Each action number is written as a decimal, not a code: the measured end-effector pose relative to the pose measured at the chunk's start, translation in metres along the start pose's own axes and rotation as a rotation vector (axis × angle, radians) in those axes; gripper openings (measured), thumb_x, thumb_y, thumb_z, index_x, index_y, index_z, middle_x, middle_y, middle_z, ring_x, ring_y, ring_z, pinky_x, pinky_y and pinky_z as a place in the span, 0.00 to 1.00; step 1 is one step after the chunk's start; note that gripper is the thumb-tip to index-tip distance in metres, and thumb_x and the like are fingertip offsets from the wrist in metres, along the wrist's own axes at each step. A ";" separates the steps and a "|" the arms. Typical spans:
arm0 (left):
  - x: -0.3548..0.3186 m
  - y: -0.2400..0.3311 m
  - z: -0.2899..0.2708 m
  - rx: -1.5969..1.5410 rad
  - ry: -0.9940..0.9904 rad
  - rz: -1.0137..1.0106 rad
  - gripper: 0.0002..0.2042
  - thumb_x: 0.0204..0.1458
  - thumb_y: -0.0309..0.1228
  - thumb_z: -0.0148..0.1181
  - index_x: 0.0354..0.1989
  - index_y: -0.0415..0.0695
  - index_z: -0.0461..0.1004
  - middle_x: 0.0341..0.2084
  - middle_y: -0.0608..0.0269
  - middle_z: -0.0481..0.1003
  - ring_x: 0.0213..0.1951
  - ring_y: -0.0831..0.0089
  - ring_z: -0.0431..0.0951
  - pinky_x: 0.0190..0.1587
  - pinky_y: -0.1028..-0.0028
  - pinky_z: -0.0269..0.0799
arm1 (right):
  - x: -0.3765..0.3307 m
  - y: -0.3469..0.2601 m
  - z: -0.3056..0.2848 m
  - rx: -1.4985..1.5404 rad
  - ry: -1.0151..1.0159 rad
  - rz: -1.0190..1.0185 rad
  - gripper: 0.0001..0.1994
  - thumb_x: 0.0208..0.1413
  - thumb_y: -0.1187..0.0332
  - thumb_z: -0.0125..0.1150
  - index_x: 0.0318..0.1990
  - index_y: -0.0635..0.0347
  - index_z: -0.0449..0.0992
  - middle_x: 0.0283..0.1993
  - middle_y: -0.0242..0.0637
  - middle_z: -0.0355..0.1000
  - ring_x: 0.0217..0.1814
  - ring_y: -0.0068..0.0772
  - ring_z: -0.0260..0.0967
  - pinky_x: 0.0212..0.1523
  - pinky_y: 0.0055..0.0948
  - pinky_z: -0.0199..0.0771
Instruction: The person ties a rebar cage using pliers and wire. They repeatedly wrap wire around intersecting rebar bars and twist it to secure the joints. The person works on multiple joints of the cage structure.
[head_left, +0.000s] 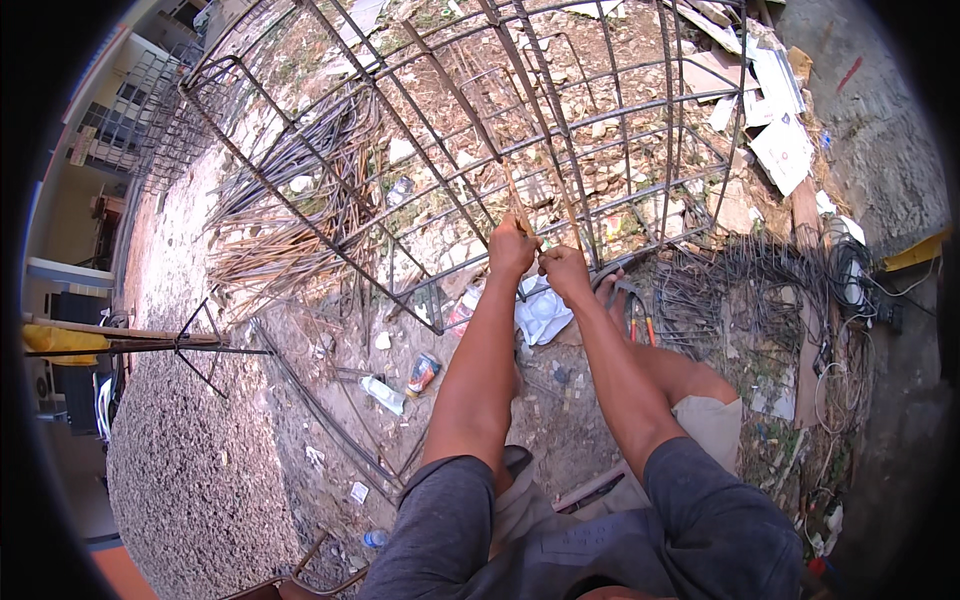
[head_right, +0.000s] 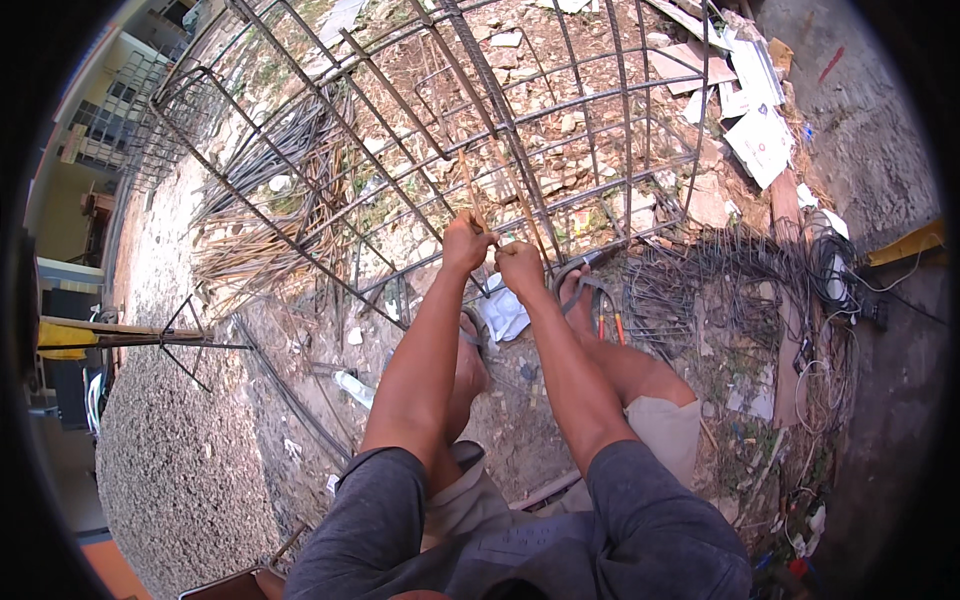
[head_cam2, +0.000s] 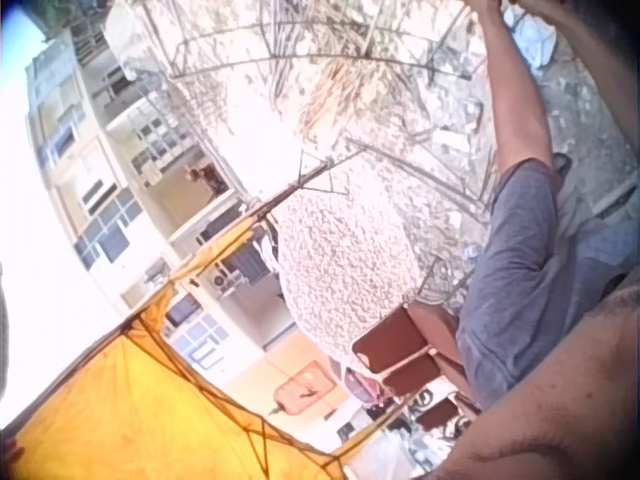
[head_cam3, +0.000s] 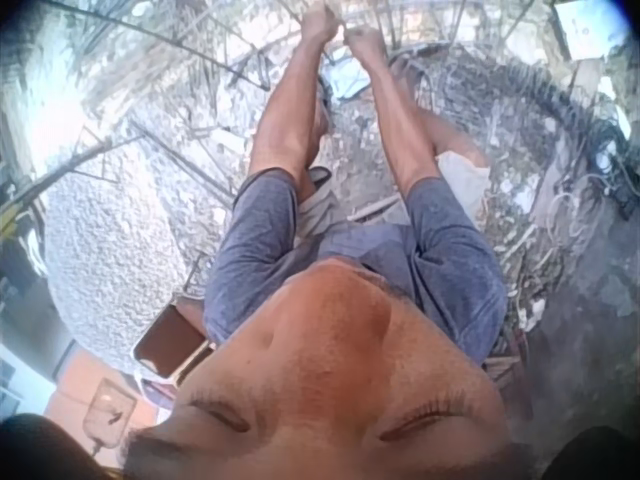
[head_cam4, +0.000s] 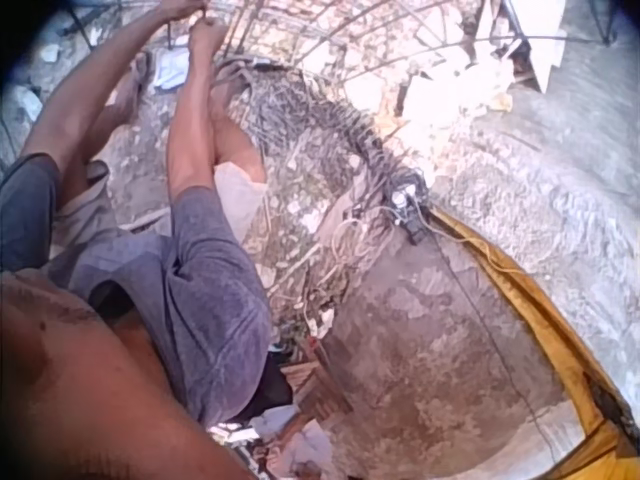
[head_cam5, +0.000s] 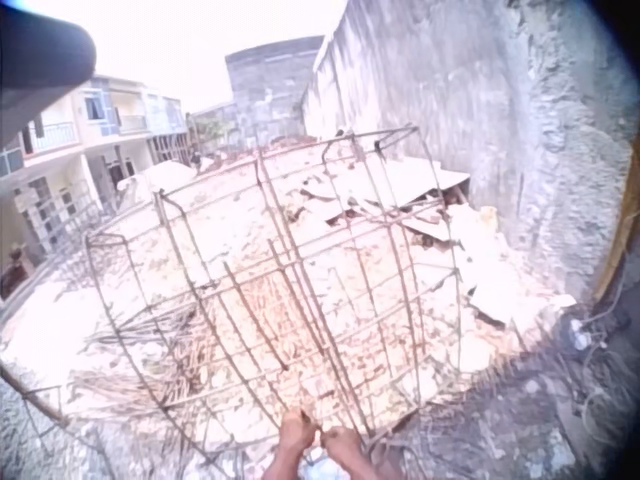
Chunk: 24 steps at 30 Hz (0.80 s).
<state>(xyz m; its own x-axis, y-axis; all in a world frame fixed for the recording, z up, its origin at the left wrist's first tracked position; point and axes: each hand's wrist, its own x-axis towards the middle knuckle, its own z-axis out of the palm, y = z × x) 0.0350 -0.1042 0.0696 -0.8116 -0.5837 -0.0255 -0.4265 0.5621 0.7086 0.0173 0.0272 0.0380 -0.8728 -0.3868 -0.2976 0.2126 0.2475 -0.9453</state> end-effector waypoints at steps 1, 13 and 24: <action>-0.002 0.005 -0.001 -0.021 0.004 -0.007 0.20 0.36 0.31 0.77 0.34 0.39 0.72 0.27 0.51 0.80 0.33 0.55 0.81 0.38 0.62 0.76 | 0.001 0.001 0.000 0.030 0.010 0.020 0.06 0.55 0.73 0.61 0.31 0.67 0.79 0.24 0.35 0.75 0.20 0.21 0.66 0.21 0.24 0.63; -0.025 0.016 -0.003 -0.026 0.106 0.042 0.13 0.46 0.33 0.68 0.28 0.39 0.70 0.22 0.45 0.77 0.31 0.46 0.80 0.34 0.58 0.72 | 0.006 -0.015 0.003 -0.002 0.137 -0.099 0.25 0.50 0.47 0.65 0.40 0.63 0.73 0.30 0.41 0.75 0.33 0.39 0.75 0.38 0.38 0.74; -0.011 0.005 -0.012 0.048 -0.013 0.108 0.13 0.46 0.32 0.67 0.32 0.37 0.72 0.27 0.41 0.78 0.33 0.44 0.80 0.37 0.55 0.74 | -0.023 -0.030 0.032 0.177 0.345 -0.273 0.11 0.62 0.63 0.58 0.36 0.62 0.77 0.30 0.39 0.75 0.32 0.33 0.72 0.37 0.34 0.71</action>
<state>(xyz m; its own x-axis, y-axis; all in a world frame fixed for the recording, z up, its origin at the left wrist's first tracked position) 0.0465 -0.1027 0.0818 -0.8591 -0.5103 0.0397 -0.3544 0.6489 0.6733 0.0452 0.0001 0.0684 -0.9958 -0.0915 -0.0012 0.0002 0.0105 -0.9999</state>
